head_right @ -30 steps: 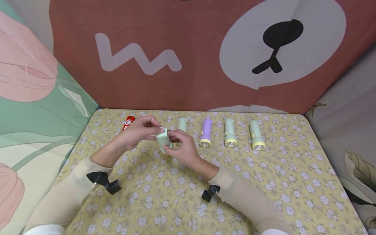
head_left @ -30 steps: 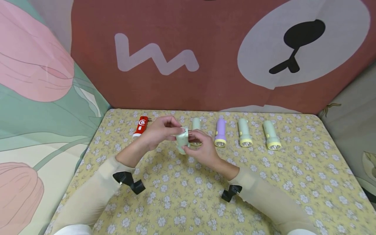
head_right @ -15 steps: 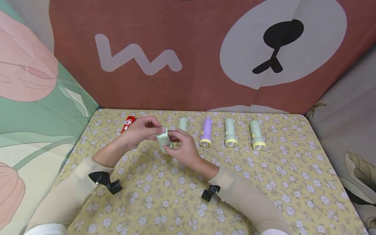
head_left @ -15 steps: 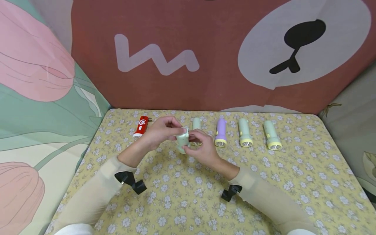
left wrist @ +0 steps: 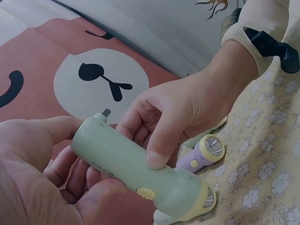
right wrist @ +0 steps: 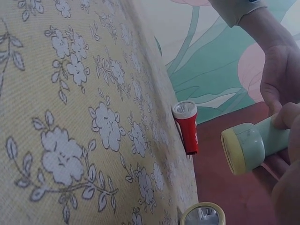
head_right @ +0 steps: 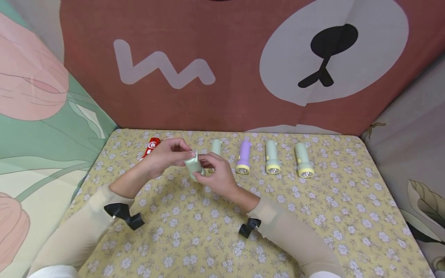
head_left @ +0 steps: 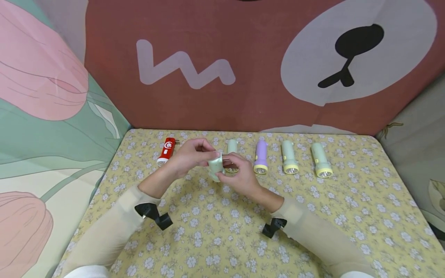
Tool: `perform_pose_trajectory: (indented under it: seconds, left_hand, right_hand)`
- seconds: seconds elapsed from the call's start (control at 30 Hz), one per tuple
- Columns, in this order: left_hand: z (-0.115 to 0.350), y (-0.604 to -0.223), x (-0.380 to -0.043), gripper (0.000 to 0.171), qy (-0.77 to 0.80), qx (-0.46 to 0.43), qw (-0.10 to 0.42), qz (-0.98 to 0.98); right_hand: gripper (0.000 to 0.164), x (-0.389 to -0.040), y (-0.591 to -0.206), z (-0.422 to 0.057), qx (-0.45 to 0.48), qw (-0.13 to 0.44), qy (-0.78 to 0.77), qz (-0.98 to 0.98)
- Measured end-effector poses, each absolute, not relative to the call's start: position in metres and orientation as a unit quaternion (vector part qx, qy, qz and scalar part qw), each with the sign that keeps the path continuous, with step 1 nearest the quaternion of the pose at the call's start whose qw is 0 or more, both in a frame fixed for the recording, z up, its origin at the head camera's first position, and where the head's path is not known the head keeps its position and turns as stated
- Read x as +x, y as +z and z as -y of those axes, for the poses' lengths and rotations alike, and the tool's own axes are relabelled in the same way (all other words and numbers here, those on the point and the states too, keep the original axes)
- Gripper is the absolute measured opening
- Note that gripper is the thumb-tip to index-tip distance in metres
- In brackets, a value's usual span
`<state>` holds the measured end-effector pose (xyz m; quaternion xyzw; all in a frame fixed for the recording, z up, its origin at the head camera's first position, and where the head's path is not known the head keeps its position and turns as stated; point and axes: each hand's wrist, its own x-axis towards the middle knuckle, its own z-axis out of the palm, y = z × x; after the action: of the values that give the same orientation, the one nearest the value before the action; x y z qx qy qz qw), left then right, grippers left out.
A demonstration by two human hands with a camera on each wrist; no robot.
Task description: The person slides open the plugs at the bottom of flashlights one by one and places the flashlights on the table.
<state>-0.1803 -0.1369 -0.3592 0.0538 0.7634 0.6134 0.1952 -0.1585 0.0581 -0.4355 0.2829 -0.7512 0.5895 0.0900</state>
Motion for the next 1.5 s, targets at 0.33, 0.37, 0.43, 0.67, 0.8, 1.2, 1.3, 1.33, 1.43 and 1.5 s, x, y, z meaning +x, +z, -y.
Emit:
perform_pose_trajectory:
  seconds: [0.33,0.37,0.43,0.67,0.8,1.2,1.3,1.33,1.43,1.5]
  left_hand:
    - [0.138,-0.366,-0.179,0.013,0.612,0.096,0.177,-0.765]
    - [0.138,-0.366,-0.179,0.013,0.612,0.100,0.176,-0.765]
    - [0.139,-0.366,-0.179,0.013,0.612,0.108,0.175,-0.764]
    - [0.145,-0.367,-0.179,0.020,0.605,0.154,0.171,-0.762]
    - [0.150,-0.368,-0.179,0.028,0.589,0.188,0.153,-0.771]
    - [0.153,-0.377,-0.178,0.043,0.595,0.231,0.105,-0.762]
    - [0.151,-0.380,-0.178,0.043,0.600,0.234,0.090,-0.760]
    - [0.151,-0.381,-0.178,0.043,0.600,0.235,0.084,-0.760]
    - [0.150,-0.383,-0.178,0.043,0.599,0.240,0.068,-0.761]
    - [0.149,-0.385,-0.178,0.044,0.598,0.241,0.061,-0.762]
  right_hand:
    - [0.041,-0.168,-0.453,-0.061,0.276,0.076,0.607,0.742]
    - [0.042,-0.171,-0.458,-0.062,0.276,0.076,0.608,0.740]
    - [0.042,-0.172,-0.460,-0.063,0.279,0.077,0.611,0.737]
    - [0.040,-0.172,-0.459,-0.065,0.275,0.078,0.619,0.731]
    - [0.037,-0.173,-0.458,-0.065,0.265,0.075,0.626,0.730]
    - [0.036,-0.174,-0.455,-0.066,0.249,0.051,0.653,0.714]
    - [0.036,-0.174,-0.455,-0.066,0.252,0.049,0.656,0.709]
    - [0.036,-0.174,-0.454,-0.066,0.254,0.049,0.657,0.708]
    - [0.036,-0.174,-0.453,-0.066,0.258,0.049,0.660,0.704]
    - [0.036,-0.174,-0.453,-0.065,0.258,0.048,0.661,0.702]
